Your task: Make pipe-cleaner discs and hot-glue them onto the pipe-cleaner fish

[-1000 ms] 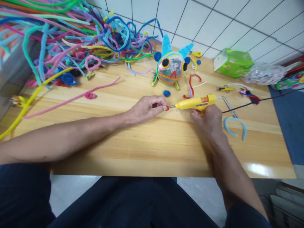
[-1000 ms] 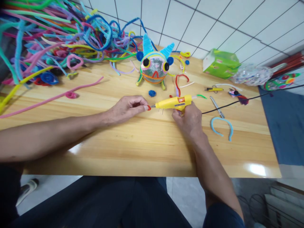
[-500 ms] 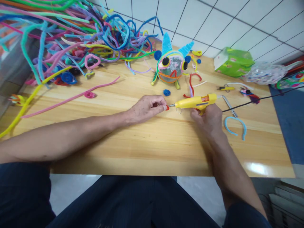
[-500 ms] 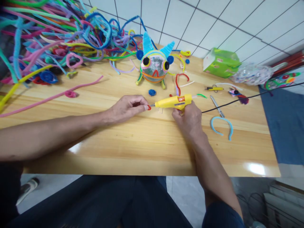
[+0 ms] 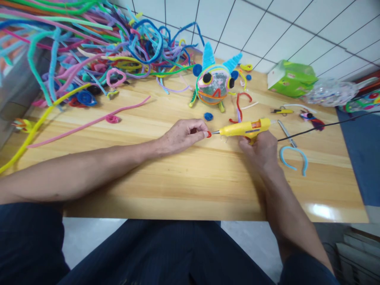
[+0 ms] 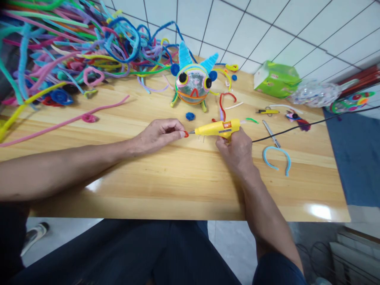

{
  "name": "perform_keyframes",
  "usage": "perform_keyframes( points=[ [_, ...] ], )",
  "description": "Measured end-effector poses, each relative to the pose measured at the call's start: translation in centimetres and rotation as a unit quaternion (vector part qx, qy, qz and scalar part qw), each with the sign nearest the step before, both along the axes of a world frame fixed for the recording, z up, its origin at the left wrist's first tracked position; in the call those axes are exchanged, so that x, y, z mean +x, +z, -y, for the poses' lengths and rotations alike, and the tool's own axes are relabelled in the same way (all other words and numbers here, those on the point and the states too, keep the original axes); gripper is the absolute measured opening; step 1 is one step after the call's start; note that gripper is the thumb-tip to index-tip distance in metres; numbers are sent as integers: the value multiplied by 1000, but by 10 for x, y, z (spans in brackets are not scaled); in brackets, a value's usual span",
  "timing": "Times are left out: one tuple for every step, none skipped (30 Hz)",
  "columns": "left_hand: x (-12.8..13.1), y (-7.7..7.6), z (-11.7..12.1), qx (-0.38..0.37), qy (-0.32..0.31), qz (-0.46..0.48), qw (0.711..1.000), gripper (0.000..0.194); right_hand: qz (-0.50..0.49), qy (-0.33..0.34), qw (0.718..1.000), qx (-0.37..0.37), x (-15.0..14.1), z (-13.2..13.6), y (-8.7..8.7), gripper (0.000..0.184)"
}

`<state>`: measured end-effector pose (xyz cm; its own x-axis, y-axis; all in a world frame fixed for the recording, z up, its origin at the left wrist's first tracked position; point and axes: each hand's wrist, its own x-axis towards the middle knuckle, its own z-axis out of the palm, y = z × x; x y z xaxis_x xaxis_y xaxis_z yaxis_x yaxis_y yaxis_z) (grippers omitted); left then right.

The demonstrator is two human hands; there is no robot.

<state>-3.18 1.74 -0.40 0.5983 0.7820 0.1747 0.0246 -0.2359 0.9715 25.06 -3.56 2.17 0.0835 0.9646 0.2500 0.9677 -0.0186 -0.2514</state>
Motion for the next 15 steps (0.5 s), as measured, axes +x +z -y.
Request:
perform_keyframes(
  points=[
    [0, -1, 0, 0, 0, 0, 1000, 25, 0, -2, 1000, -1, 0, 0, 0, 4],
    [0, -1, 0, -1, 1, 0, 1000, 25, -1, -4, 1000, -3, 0, 0, 0, 4],
    [0, -2, 0, -2, 1, 0, 1000, 26, -1, -7, 1000, -7, 0, 1, 0, 4],
    [0, -3, -1, -3, 2, 1, 1000, 26, 0, -8, 1000, -11, -1, 1, 0, 4],
    [0, -3, -1, -3, 4, 2, 1000, 26, 1, -10, 1000, -13, -1, 1, 0, 4],
    [0, -4, -1, -3, 5, 3, 1000, 26, 2, -11, 1000, -13, -2, 1, 0, 3],
    [0, -4, -1, -4, 6, 3, 1000, 26, 2, -11, 1000, -12, -2, 1, 0, 3],
    [0, -4, -1, -5, 6, 4, 1000, 27, 1, -11, 1000, -9, -2, 1, 0, 3],
    [0, -4, -1, -7, 6, 5, 1000, 28, -1, -9, 1000, -6, -2, 1, 0, 4],
    [0, -4, -1, -9, 7, 8, 1000, 28, -3, -7, 1000, -4, -2, 2, 0, 5],
    [0, -4, -1, -11, 6, 10, 1000, 28, -6, -4, 1000, -3, -2, 2, 0, 6],
    [0, -4, -1, -13, 6, 12, 1000, 28, -8, -2, 1000, -2, -1, 2, 1, 6],
    [0, -4, -1, -12, 5, 14, 1000, 27, -10, -2, 1000, 0, -2, 2, 1, 6],
    [0, -4, -1, -11, 4, 13, 1000, 26, -11, -2, 1000, 2, -2, 2, 1, 6],
    [0, -4, -1, -8, 3, 12, 1000, 26, -11, -3, 1000, 3, -2, 2, 2, 6]
  ],
)
